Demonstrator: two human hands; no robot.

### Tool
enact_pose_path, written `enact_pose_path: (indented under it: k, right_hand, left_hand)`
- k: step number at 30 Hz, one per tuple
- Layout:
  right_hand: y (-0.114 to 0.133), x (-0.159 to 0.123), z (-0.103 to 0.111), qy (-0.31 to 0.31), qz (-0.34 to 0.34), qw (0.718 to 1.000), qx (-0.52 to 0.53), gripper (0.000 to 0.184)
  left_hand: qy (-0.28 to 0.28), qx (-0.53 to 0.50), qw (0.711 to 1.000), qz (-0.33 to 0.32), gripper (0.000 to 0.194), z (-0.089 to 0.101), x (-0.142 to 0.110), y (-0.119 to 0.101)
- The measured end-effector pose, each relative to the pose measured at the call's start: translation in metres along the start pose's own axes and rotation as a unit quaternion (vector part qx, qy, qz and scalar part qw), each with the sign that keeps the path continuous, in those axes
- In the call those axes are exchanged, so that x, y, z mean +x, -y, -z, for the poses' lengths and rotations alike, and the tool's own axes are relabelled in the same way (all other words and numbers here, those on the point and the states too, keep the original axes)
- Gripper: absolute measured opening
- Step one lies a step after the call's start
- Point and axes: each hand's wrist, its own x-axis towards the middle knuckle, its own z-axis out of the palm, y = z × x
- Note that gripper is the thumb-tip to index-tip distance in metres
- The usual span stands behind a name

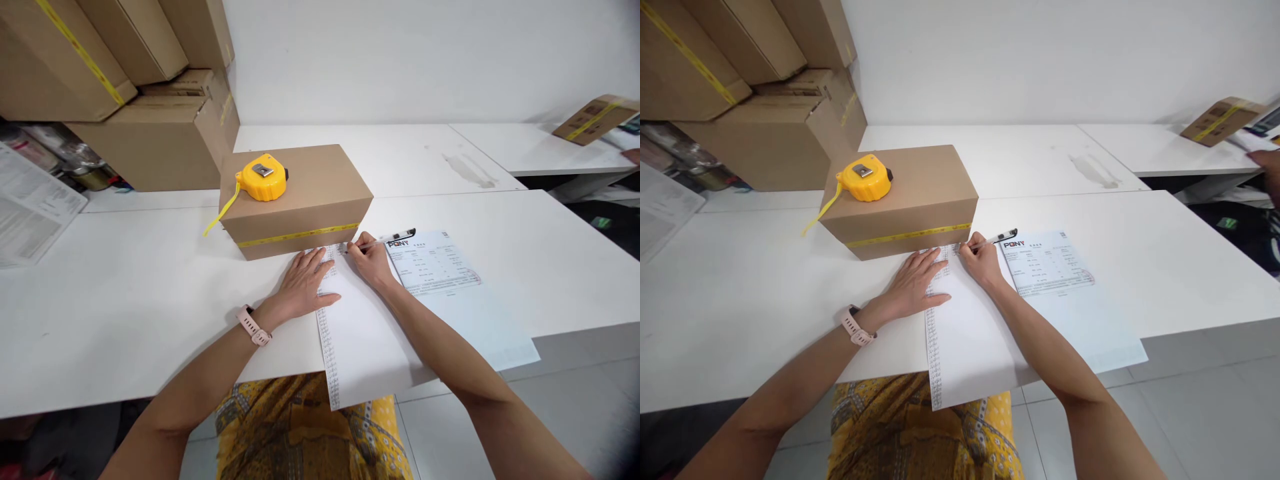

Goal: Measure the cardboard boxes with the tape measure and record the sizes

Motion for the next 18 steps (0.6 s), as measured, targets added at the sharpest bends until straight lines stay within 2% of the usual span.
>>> enact_pose_path:
  k: [8,14,18]
  right_hand:
    - [0.001,0.000,0.003,-0.011,-0.009,1.000,0.020,0.034]
    - [0.003,0.004,0.022,0.127,-0.030,0.983,0.126,0.037]
    - [0.001,0.005,0.019,0.102,-0.016,0.993,0.064,0.029]
  left_hand:
    - [-0.009,-0.004,1.000,-0.010,0.071,-0.004,0.000,0.004]
    - [-0.001,0.011,1.000,-0.006,0.072,-0.002,0.000,0.002]
    - [-0.005,0.013,1.000,-0.007,0.071,-0.001,-0.001,0.002]
